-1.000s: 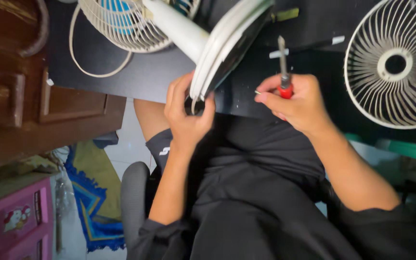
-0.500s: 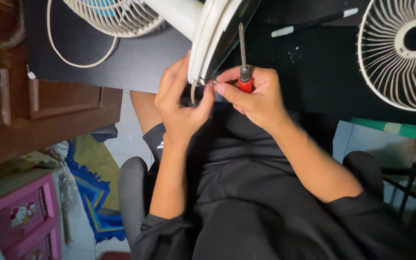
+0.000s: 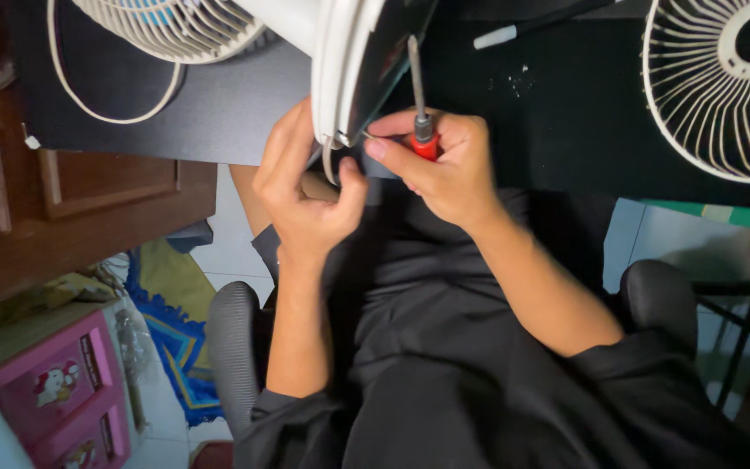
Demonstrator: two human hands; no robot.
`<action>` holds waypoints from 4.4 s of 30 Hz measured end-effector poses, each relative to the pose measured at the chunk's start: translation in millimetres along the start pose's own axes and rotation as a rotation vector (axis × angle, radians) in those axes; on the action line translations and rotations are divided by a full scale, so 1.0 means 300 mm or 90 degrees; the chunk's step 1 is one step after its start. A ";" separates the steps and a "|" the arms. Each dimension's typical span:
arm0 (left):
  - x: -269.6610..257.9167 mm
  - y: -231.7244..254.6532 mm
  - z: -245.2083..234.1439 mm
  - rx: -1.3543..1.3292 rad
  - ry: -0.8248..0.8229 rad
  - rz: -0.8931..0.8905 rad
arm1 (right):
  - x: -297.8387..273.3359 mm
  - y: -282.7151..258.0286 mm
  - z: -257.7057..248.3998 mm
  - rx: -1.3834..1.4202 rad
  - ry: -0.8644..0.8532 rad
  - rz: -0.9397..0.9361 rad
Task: The person disassembles a small electric fan by removing the rear grille and then the front grille using a screwdriver. They then reassemble the fan by reattaching the front grille and securing it with screws.
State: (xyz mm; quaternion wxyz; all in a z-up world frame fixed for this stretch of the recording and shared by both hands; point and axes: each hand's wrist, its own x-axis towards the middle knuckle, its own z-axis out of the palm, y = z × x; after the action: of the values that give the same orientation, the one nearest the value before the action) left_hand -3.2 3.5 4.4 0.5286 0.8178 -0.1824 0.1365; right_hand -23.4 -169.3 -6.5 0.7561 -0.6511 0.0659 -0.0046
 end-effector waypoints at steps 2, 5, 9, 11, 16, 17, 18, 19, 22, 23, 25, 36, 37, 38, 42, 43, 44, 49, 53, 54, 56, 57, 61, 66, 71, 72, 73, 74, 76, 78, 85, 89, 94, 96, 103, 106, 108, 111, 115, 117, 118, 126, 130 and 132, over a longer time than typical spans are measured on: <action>-0.008 0.002 0.000 0.011 -0.005 -0.016 | -0.002 0.010 0.005 0.030 -0.005 0.017; -0.018 -0.005 0.003 -0.006 -0.005 -0.047 | -0.007 0.028 0.014 0.040 -0.014 0.022; -0.030 -0.018 0.006 -0.024 -0.005 -0.055 | -0.007 0.047 0.026 0.074 -0.022 0.022; -0.034 -0.022 0.009 -0.025 -0.002 -0.069 | -0.004 0.052 0.029 0.078 -0.028 0.017; -0.038 -0.038 0.018 -0.067 0.006 -0.067 | 0.003 0.059 0.026 0.109 -0.029 0.008; -0.039 -0.040 0.021 -0.066 0.006 -0.068 | 0.003 0.061 0.026 0.113 -0.030 0.010; -0.039 -0.042 0.022 -0.064 0.006 -0.068 | 0.002 0.062 0.026 0.118 -0.032 0.013; -0.040 -0.043 0.024 -0.064 0.007 -0.070 | 0.003 0.062 0.027 0.112 -0.036 0.008; -0.042 -0.043 0.029 -0.070 0.011 -0.076 | 0.001 0.061 0.028 0.114 -0.041 0.008; -0.041 -0.042 0.030 -0.075 0.013 -0.077 | 0.002 0.059 0.027 0.127 -0.039 0.016; -0.038 -0.041 0.031 -0.079 0.013 -0.079 | 0.003 0.056 0.028 0.138 -0.034 0.021; -0.029 -0.024 0.024 -0.065 0.005 -0.081 | -0.010 0.052 0.065 0.148 0.038 -0.061; -0.027 -0.020 0.024 -0.049 0.007 -0.075 | -0.010 0.051 0.070 0.113 0.045 -0.079; -0.025 -0.017 0.025 -0.032 0.009 -0.070 | -0.009 0.050 0.074 0.079 0.051 -0.097; -0.018 -0.004 0.031 0.000 0.017 -0.052 | -0.017 0.043 0.085 -0.041 0.106 -0.155; -0.016 -0.003 0.033 0.014 0.018 -0.047 | -0.017 0.041 0.086 -0.064 0.113 -0.170; -0.013 -0.001 0.035 0.027 0.018 -0.043 | -0.017 0.037 0.088 -0.087 0.120 -0.184; -0.007 -0.003 0.040 0.028 0.021 -0.019 | -0.019 0.018 0.093 -0.144 0.123 -0.249; -0.009 -0.006 0.046 0.024 0.030 -0.017 | -0.020 -0.002 0.085 -0.202 0.130 -0.273; -0.007 -0.008 0.048 0.027 0.032 -0.014 | -0.017 -0.007 0.081 -0.209 0.129 -0.277; -0.010 -0.012 0.048 0.022 0.032 -0.010 | -0.018 -0.016 0.077 -0.226 0.103 -0.290; -0.011 -0.014 0.046 0.019 0.033 -0.009 | -0.020 -0.019 0.076 -0.234 0.090 -0.296; -0.012 -0.020 0.045 0.017 0.028 -0.013 | -0.024 -0.027 0.071 -0.257 0.077 -0.287; 0.000 -0.020 0.046 -0.008 0.030 0.017 | -0.020 -0.027 0.071 -0.260 0.092 -0.317; 0.001 -0.015 0.056 -0.010 0.050 0.016 | -0.021 -0.012 0.079 -0.341 0.123 -0.302; 0.001 -0.015 0.055 -0.015 0.054 0.017 | -0.022 -0.009 0.080 -0.348 0.125 -0.291; 0.001 -0.016 0.054 -0.012 0.054 0.014 | -0.023 -0.006 0.082 -0.336 0.125 -0.288; 0.000 -0.016 0.053 -0.009 0.053 0.012 | -0.025 -0.004 0.083 -0.324 0.125 -0.285; -0.001 -0.016 0.051 -0.010 0.053 0.007 | -0.026 0.000 0.083 -0.297 0.132 -0.281; 0.000 -0.016 0.053 -0.014 0.055 0.005 | -0.023 0.002 0.080 -0.267 0.145 -0.278; -0.006 -0.018 0.056 -0.021 0.060 -0.001 | -0.023 0.006 0.076 -0.328 0.103 -0.331; -0.006 -0.020 0.059 -0.025 0.068 -0.002 | -0.022 0.003 0.077 -0.345 0.117 -0.315; -0.004 -0.015 0.061 -0.025 0.079 -0.003 | -0.029 -0.014 0.068 -0.329 0.095 -0.284; -0.005 -0.011 0.061 -0.032 0.081 0.001 | -0.035 -0.027 0.056 -0.306 0.081 -0.240; 0.006 -0.010 0.068 -0.033 0.095 -0.002 | -0.088 -0.111 -0.045 -0.155 -0.022 -0.198; 0.014 -0.006 0.074 -0.032 0.099 0.007 | -0.119 -0.161 -0.102 -0.304 -0.008 -0.207; 0.029 -0.007 0.080 -0.024 0.110 0.016 | -0.124 -0.190 -0.133 -0.445 -0.005 -0.234; 0.026 -0.010 0.084 -0.044 0.097 0.006 | -0.147 -0.215 -0.160 -0.480 -0.028 -0.185; 0.023 -0.015 0.085 -0.066 0.092 -0.005 | -0.168 -0.230 -0.164 -0.491 -0.007 -0.141; 0.029 -0.015 0.087 -0.061 0.097 0.000 | -0.167 -0.238 -0.161 -0.521 -0.002 -0.176; 0.031 -0.016 0.087 -0.070 0.094 -0.006 | -0.167 -0.241 -0.158 -0.526 0.001 -0.170; 0.029 -0.013 0.094 -0.094 0.097 -0.023 | -0.160 -0.260 -0.132 -0.527 0.004 -0.175; 0.030 -0.014 0.094 -0.097 0.095 -0.024 | -0.155 -0.264 -0.122 -0.528 0.009 -0.173; 0.032 -0.014 0.094 -0.102 0.095 -0.026 | -0.153 -0.267 -0.118 -0.532 0.010 -0.175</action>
State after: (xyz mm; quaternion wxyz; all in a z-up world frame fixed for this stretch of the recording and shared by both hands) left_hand 8.1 -22.2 -6.6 0.6068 0.7641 -0.1362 0.1711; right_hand -66.4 -212.2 71.5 0.4198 -0.9036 -0.0194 -0.0834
